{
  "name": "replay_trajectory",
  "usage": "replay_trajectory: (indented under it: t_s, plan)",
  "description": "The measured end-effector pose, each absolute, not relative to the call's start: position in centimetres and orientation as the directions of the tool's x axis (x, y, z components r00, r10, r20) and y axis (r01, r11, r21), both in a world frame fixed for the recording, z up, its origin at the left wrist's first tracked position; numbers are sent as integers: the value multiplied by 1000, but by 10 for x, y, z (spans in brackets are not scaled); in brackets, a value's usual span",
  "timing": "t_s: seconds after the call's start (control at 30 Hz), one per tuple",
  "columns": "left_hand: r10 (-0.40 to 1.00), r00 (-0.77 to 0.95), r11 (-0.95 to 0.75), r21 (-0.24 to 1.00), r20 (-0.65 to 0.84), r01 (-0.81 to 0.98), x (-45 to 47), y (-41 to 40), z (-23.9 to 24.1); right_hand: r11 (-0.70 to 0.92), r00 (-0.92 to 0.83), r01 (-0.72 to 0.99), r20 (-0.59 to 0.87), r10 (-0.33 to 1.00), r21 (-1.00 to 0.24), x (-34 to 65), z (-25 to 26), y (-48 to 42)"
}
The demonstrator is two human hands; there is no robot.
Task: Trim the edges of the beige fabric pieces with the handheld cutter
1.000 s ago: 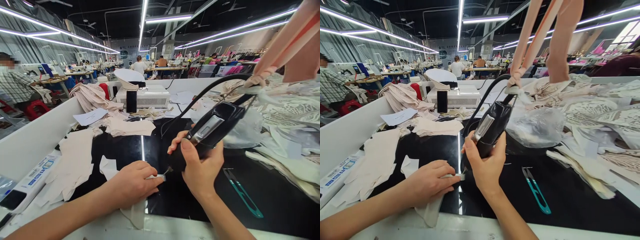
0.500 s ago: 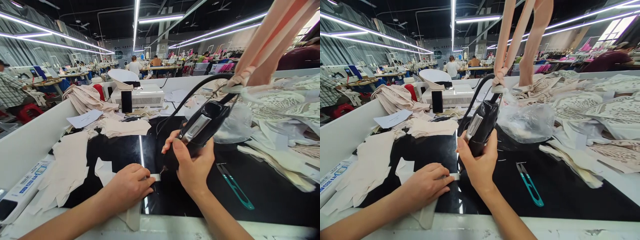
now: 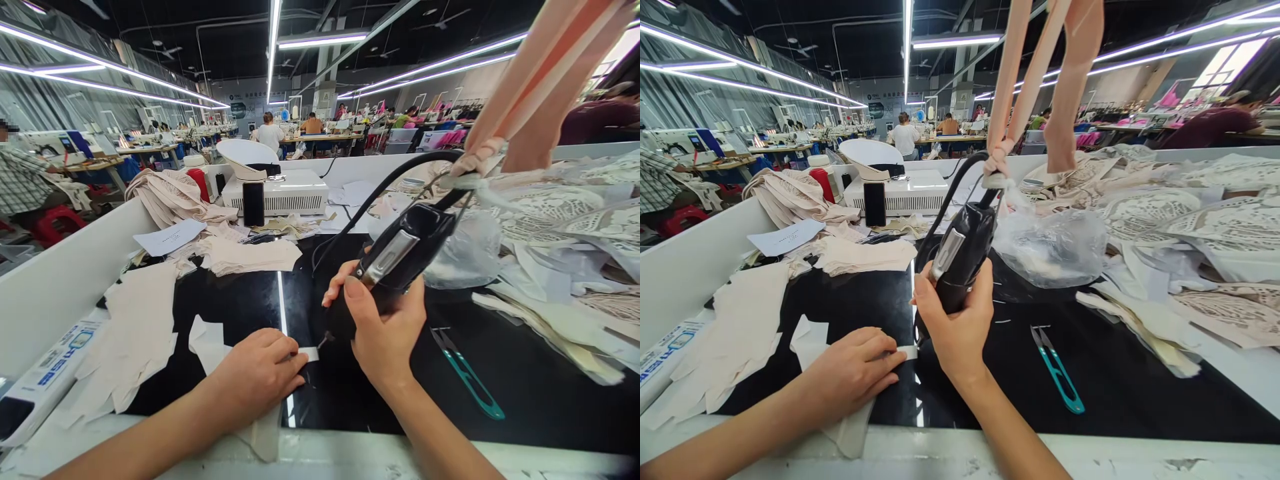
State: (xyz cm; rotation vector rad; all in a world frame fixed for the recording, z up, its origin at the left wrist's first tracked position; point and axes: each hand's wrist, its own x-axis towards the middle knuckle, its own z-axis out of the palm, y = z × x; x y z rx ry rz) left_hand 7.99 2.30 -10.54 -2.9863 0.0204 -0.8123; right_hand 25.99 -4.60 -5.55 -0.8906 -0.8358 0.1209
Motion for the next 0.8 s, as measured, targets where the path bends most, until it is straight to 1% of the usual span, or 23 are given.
replay_trajectory:
  t_s: [0.27, 0.6, 0.8]
  plan:
    - [-18, 870, -999, -37, 493, 0, 78, 23, -110, 632, 683, 251, 597, 421, -733, 259, -54, -45]
    - [-18, 871, -1000, -25, 491, -6, 79, 24, -113, 654, 660, 251, 620, 423, -713, 258, -53, -45]
    - [-29, 861, -999, -29, 507, -16, 80, 24, -114, 634, 674, 238, 595, 438, -736, 257, -56, -45]
